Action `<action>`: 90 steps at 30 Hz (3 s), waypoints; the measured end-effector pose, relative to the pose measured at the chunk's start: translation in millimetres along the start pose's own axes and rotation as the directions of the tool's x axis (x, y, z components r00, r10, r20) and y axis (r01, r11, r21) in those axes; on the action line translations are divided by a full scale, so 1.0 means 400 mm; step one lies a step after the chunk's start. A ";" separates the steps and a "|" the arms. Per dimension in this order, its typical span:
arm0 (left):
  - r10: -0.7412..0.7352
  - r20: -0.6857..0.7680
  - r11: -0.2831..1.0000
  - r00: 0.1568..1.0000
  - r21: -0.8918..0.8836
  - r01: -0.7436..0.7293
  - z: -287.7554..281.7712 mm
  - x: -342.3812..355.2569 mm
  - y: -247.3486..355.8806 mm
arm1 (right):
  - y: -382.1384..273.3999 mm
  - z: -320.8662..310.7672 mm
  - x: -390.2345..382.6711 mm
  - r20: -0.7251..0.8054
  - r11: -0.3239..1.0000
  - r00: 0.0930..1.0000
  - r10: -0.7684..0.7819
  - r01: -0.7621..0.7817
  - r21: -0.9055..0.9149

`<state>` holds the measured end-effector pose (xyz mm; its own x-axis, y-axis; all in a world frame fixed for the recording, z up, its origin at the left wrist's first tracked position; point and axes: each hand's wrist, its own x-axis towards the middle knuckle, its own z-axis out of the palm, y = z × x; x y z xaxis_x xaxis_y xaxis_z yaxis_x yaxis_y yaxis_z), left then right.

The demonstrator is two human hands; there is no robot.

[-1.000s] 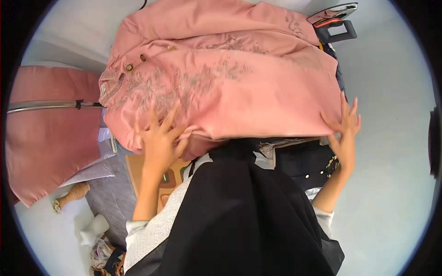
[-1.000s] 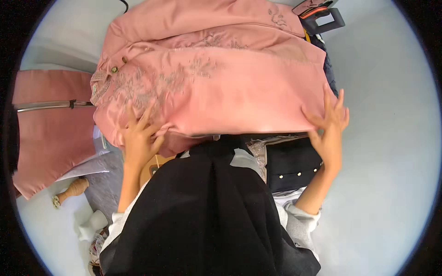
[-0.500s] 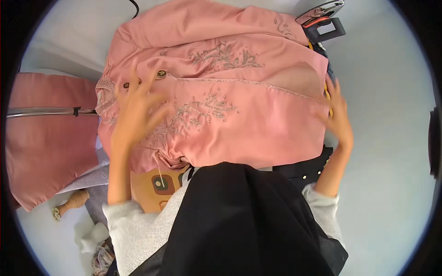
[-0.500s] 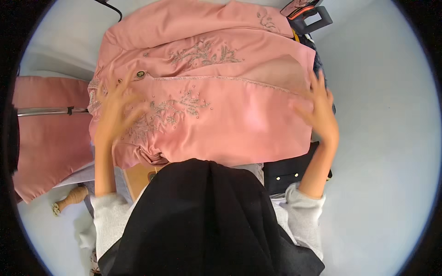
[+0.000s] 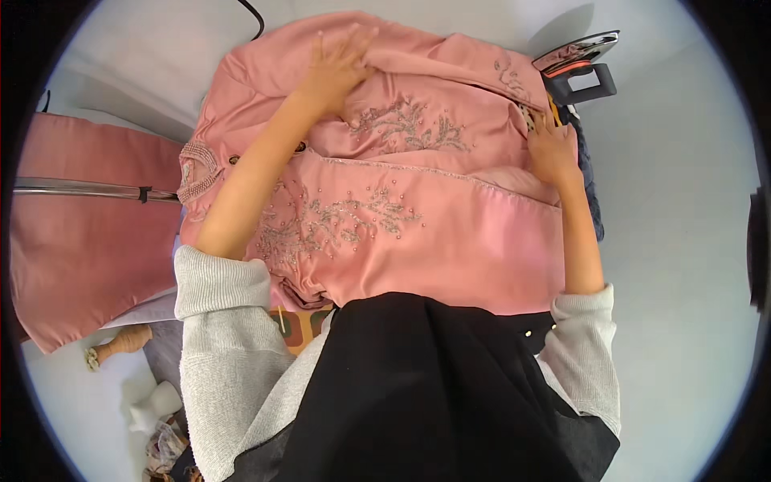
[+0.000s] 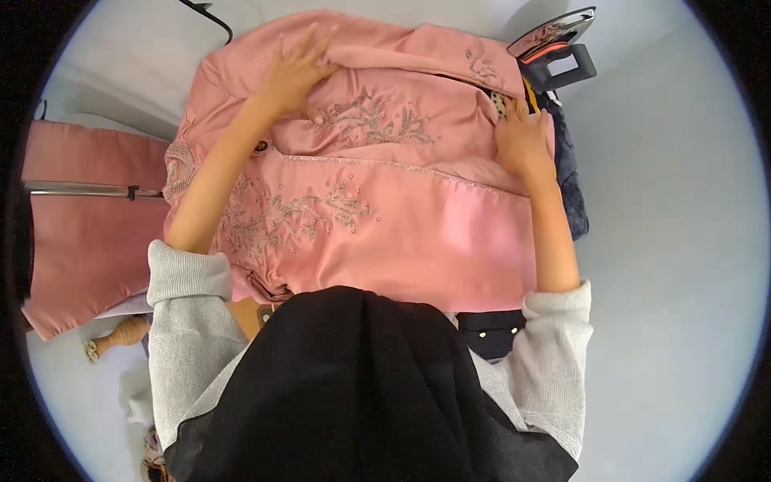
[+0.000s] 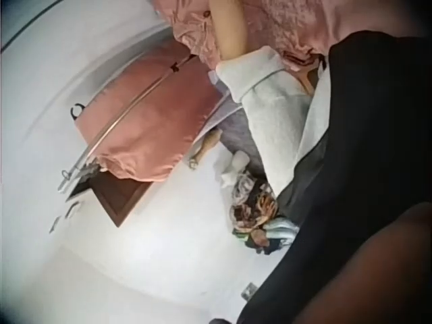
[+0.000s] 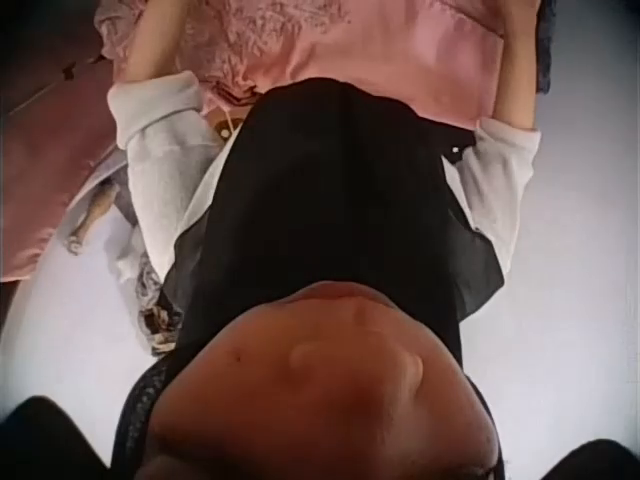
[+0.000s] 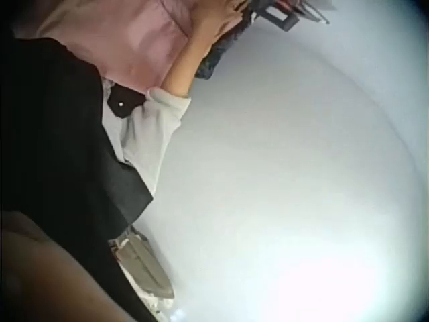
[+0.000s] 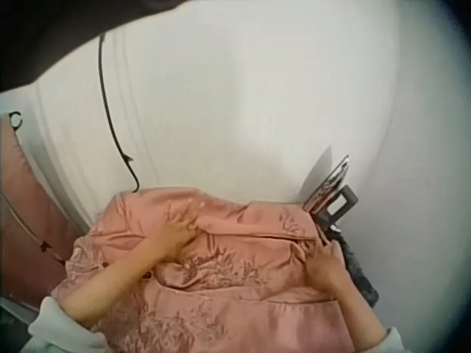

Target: The recorder is ironing various formal garments, including a white vest and a pink embroidered jacket, on an ironing board.

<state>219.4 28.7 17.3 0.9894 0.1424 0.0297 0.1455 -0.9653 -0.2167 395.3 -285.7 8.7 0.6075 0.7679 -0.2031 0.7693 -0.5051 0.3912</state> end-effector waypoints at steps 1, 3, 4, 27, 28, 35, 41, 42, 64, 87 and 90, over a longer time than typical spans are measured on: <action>-0.026 -0.061 0.999 0.998 0.044 0.028 0.007 0.005 -0.009 | -0.005 0.001 -0.016 -0.099 1.000 0.995 0.002 0.000 0.025; -0.007 -0.103 0.999 0.995 0.039 0.011 0.016 0.022 -0.027 | -0.002 -0.008 -0.031 -0.192 0.995 0.981 -0.031 0.047 0.084; -0.074 -0.076 0.997 0.994 0.005 0.074 0.021 0.030 -0.031 | 0.000 -0.014 -0.026 -0.170 0.962 0.985 -0.010 0.055 0.266; 0.042 -0.457 0.982 0.889 0.184 0.048 0.021 0.006 -0.112 | 0.058 -0.018 0.177 -0.732 0.940 0.637 0.242 0.033 0.340; 0.015 -0.454 1.000 0.891 0.007 -0.013 0.008 -0.030 -0.107 | 0.075 0.005 0.130 -0.708 0.917 0.666 0.236 0.089 0.389; -0.172 0.012 0.974 0.985 -0.147 0.172 -0.082 -0.254 -0.056 | 0.119 0.116 -0.091 -0.021 0.791 0.958 0.287 -0.224 0.569; -0.198 -0.034 0.952 0.980 -0.244 0.184 -0.003 -0.272 -0.014 | 0.140 0.181 -0.048 -0.088 0.736 0.891 0.445 -0.308 0.602; -0.212 -0.036 0.958 0.977 -0.208 0.200 0.015 -0.269 -0.019 | 0.146 0.185 -0.040 -0.105 0.697 0.888 0.448 -0.273 0.663; -0.611 -0.035 0.780 0.791 0.140 0.609 0.022 -0.597 -0.118 | 0.153 0.232 -0.177 -0.339 0.659 0.900 0.274 0.081 0.748; -0.740 -0.067 0.653 0.669 0.168 0.739 0.090 -0.596 -0.177 | 0.089 0.161 0.072 -0.646 0.856 0.562 0.517 -0.341 0.389; -0.719 -0.342 0.621 0.605 0.076 0.780 0.086 -0.607 -0.220 | 0.083 0.181 0.078 -0.637 0.867 0.588 0.499 -0.346 0.359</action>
<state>-33.5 86.7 -4.4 0.4946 0.7056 0.5074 0.8623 -0.4714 -0.1851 454.3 -307.0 -49.6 0.6146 0.4502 0.6477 0.5277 -0.8450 0.0867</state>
